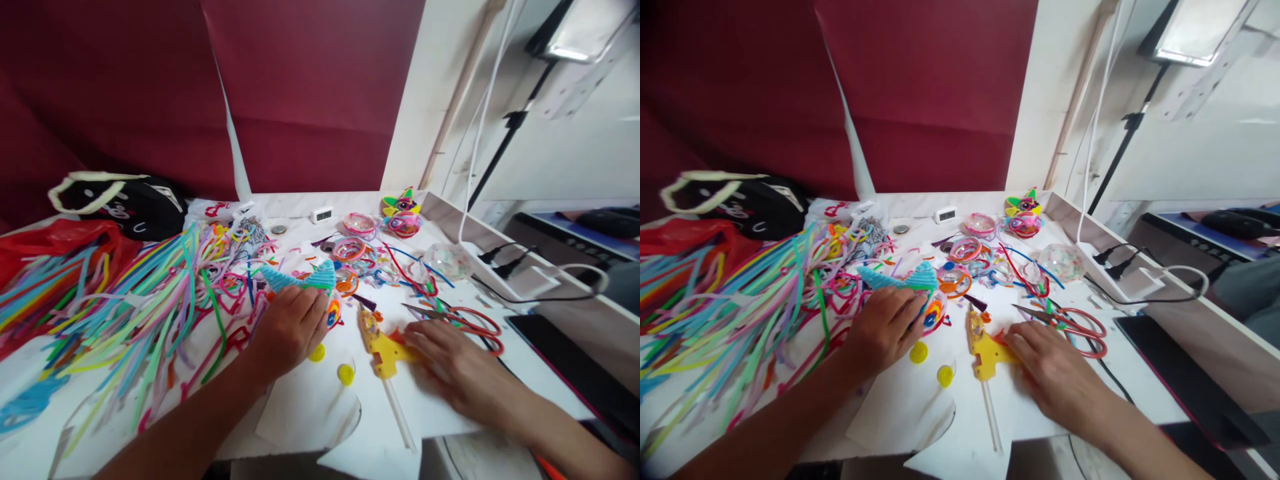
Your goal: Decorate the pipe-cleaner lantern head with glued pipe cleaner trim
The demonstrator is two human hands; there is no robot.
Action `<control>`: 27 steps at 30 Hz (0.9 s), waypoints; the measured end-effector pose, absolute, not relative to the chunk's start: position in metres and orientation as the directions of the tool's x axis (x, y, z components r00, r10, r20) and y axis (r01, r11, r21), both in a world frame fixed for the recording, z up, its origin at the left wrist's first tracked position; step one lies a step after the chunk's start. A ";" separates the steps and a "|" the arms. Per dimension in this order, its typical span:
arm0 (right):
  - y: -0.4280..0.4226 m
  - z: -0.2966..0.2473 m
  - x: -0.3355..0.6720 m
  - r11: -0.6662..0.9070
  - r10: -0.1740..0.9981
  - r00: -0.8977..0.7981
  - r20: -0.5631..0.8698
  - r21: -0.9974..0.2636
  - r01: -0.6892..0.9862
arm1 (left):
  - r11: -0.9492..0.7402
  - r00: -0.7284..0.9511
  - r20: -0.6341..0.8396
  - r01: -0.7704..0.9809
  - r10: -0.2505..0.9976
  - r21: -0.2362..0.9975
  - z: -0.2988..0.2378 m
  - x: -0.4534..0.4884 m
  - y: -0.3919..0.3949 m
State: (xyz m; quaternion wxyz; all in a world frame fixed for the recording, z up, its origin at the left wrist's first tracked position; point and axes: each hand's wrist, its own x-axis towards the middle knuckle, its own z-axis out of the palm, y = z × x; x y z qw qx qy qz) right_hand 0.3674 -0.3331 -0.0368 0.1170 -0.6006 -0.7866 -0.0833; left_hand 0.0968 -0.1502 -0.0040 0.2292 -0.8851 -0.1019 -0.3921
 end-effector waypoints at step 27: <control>-0.306 0.011 0.330 0.128 0.975 0.040 0.216 -0.706 0.697 | -0.866 0.656 0.755 0.369 -0.016 -0.339 -0.002 0.099 -0.154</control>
